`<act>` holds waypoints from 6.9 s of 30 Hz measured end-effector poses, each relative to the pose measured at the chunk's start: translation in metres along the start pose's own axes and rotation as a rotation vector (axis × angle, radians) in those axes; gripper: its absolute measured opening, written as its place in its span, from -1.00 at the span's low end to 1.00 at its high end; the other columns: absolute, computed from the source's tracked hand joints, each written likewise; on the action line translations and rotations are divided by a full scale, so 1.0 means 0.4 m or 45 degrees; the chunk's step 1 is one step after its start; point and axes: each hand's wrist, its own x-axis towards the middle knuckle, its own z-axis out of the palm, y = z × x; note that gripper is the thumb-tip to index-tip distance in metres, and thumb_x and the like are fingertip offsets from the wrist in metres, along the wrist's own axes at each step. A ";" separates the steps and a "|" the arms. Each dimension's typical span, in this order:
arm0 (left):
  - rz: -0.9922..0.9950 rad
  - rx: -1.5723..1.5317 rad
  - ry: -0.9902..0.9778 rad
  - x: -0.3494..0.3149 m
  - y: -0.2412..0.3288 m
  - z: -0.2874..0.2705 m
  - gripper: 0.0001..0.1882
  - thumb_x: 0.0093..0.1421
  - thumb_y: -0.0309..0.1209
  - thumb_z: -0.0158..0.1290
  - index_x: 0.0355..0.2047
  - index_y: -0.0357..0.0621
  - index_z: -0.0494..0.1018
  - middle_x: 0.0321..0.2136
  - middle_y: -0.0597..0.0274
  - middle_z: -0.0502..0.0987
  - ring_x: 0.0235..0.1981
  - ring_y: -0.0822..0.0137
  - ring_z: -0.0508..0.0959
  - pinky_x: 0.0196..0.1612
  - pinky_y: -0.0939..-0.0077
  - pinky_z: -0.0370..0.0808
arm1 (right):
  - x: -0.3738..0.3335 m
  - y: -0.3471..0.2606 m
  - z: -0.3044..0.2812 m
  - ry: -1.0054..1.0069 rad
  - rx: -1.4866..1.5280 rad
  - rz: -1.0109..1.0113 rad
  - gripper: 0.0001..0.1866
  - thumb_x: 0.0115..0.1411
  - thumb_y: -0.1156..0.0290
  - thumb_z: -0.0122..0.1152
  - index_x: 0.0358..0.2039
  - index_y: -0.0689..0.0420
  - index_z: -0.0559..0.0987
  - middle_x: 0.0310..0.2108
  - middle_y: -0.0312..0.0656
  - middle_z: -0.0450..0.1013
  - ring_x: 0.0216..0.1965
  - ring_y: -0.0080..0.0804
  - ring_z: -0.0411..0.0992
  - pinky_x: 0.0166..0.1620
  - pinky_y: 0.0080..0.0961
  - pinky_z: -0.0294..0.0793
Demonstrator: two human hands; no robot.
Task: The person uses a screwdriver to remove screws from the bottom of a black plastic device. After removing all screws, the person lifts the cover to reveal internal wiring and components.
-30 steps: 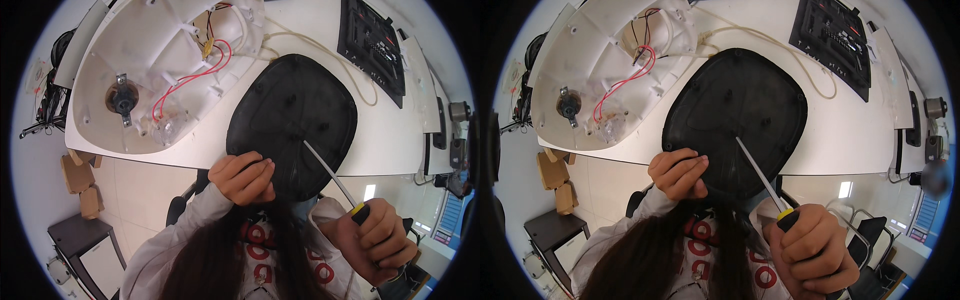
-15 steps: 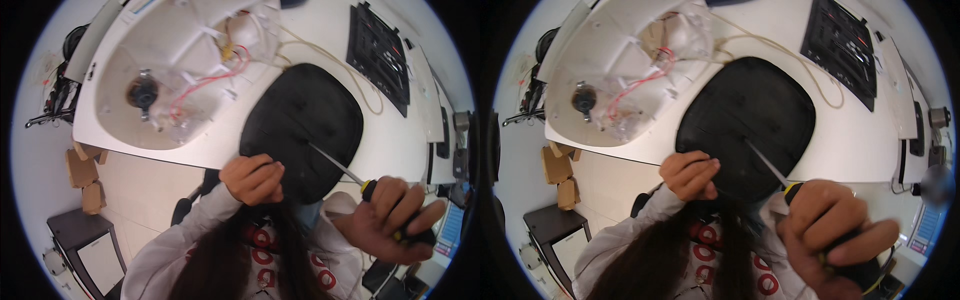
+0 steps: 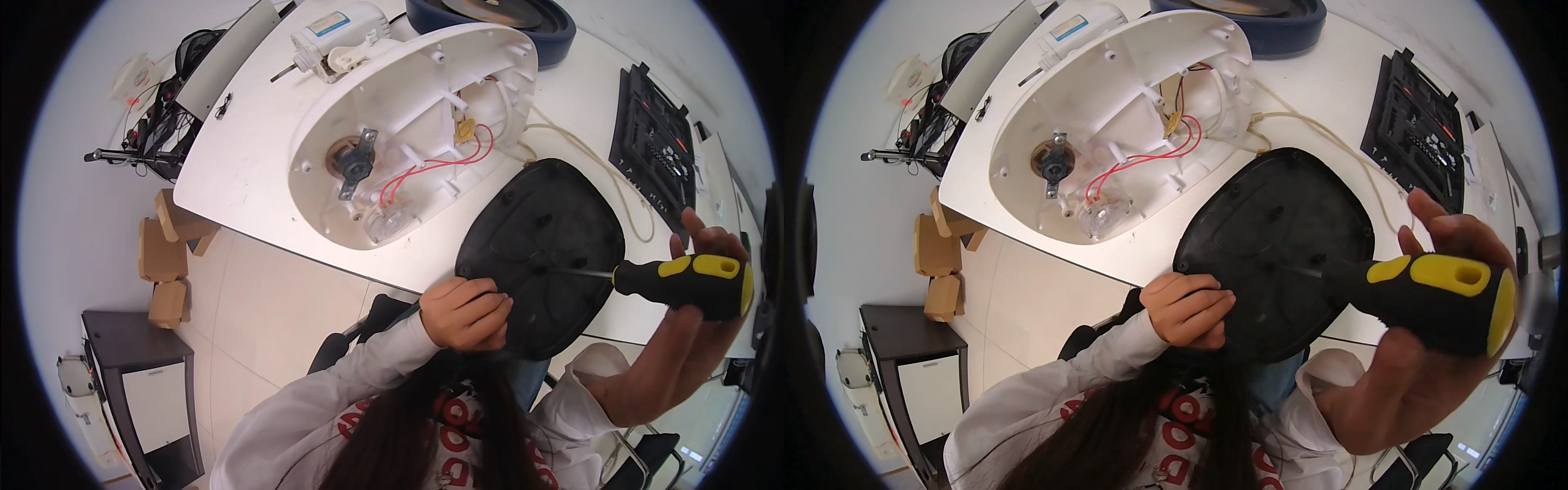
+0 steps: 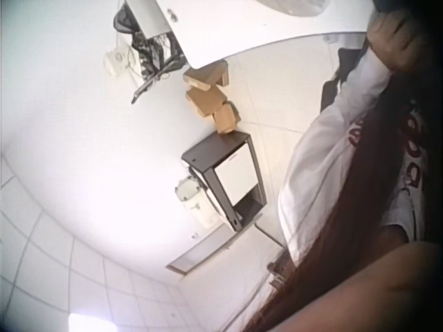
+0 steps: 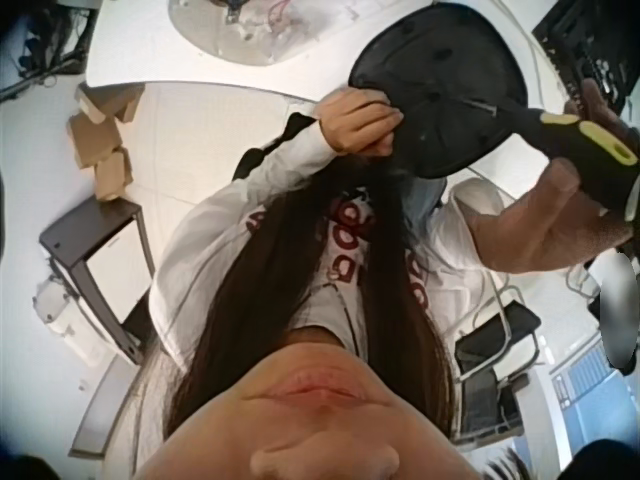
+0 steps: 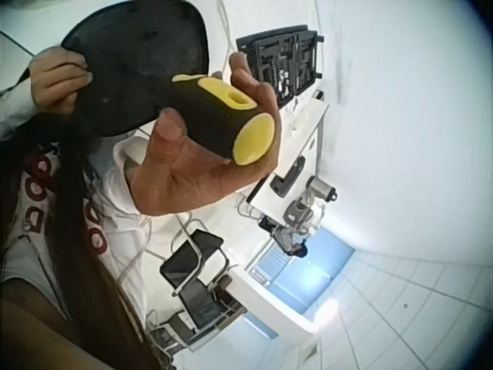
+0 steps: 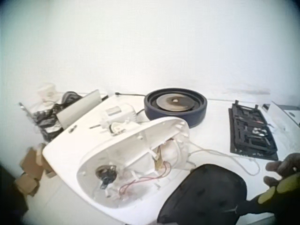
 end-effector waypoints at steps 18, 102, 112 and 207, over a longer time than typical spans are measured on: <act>-0.049 -0.059 0.092 0.011 0.006 0.000 -0.83 -0.27 -0.50 0.04 -0.55 -0.08 0.48 -0.60 0.37 0.46 -0.50 0.35 0.50 -0.53 0.54 0.35 | 0.085 0.004 0.005 -0.310 0.140 -0.074 -0.53 0.16 0.46 0.08 0.10 0.11 0.26 -0.13 0.03 0.42 -0.13 -0.28 0.46 -0.09 -0.47 0.46; -0.043 -0.154 0.213 0.126 -0.003 -0.116 -0.73 -0.26 -0.59 -0.01 -0.43 -0.31 0.46 -0.23 0.02 0.48 -0.24 0.03 0.51 -0.14 0.22 0.45 | 0.089 0.065 0.047 -0.594 0.054 0.127 -0.73 0.03 0.52 0.16 -0.22 0.21 0.40 -0.39 -0.16 0.44 -0.40 -0.41 0.41 -0.28 -0.58 0.36; 0.047 -0.351 0.220 0.093 -0.026 -0.110 -0.81 -0.22 -0.65 -0.07 -0.51 -0.26 0.43 -0.35 0.03 0.52 -0.41 0.08 0.55 -0.29 0.31 0.53 | 0.163 0.058 0.121 -1.291 0.260 0.195 -0.67 0.01 0.47 0.22 -0.17 0.19 0.44 -0.33 -0.25 0.45 -0.36 -0.62 0.37 -0.46 -0.72 0.35; -0.866 -0.920 0.135 0.186 -0.001 -0.086 -0.41 -0.09 -0.76 0.07 -0.03 -0.29 0.14 -0.25 0.12 0.38 -0.30 0.43 0.44 -0.16 0.61 0.39 | -0.132 0.017 0.076 -0.379 -0.027 0.053 -0.65 -0.06 0.63 0.19 -0.19 0.18 0.49 -0.23 -0.13 0.42 -0.29 -0.21 0.44 -0.26 -0.46 0.43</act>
